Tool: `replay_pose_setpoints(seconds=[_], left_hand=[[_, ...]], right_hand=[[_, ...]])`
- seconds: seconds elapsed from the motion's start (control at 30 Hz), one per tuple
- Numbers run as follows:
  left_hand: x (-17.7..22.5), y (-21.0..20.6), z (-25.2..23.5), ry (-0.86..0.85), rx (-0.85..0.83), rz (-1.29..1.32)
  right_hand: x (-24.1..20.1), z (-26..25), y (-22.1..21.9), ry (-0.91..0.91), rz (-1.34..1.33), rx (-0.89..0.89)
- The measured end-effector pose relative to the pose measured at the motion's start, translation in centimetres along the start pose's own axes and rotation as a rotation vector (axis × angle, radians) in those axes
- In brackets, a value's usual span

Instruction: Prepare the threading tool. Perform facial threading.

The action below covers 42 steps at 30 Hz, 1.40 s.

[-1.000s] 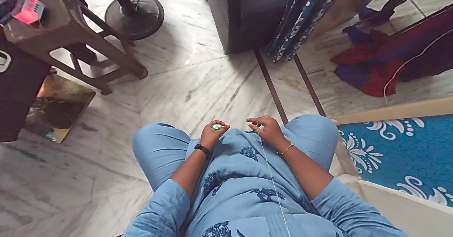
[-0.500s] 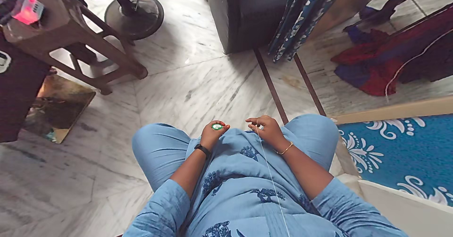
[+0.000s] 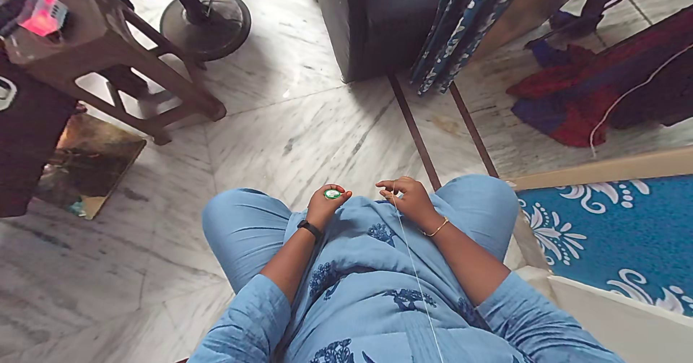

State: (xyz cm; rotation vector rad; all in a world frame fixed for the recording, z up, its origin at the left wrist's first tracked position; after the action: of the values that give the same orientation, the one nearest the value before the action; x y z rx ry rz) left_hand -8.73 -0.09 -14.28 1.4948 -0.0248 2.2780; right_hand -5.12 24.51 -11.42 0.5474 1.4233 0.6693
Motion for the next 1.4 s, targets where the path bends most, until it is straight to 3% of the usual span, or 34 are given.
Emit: replay_pose_setpoints(seconds=[1.4], left_hand=[[-0.22,0.05,-0.11,0.008,-0.014,-0.015]], right_hand=[[0.24,0.05,-0.35,0.015,0.000,-0.005]])
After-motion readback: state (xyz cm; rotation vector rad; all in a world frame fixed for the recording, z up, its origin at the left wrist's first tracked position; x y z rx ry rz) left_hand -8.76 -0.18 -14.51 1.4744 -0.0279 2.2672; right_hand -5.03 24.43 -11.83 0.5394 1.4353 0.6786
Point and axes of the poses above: each hand's wrist, its own z-axis away from the middle knuckle, its own y-axis out of the back of the hand, x = y × z, the point moved 2 cm from there along -z, towards the middle knuckle, and after that the axes turned 9 degrees about -y, right-handed, at the moved point
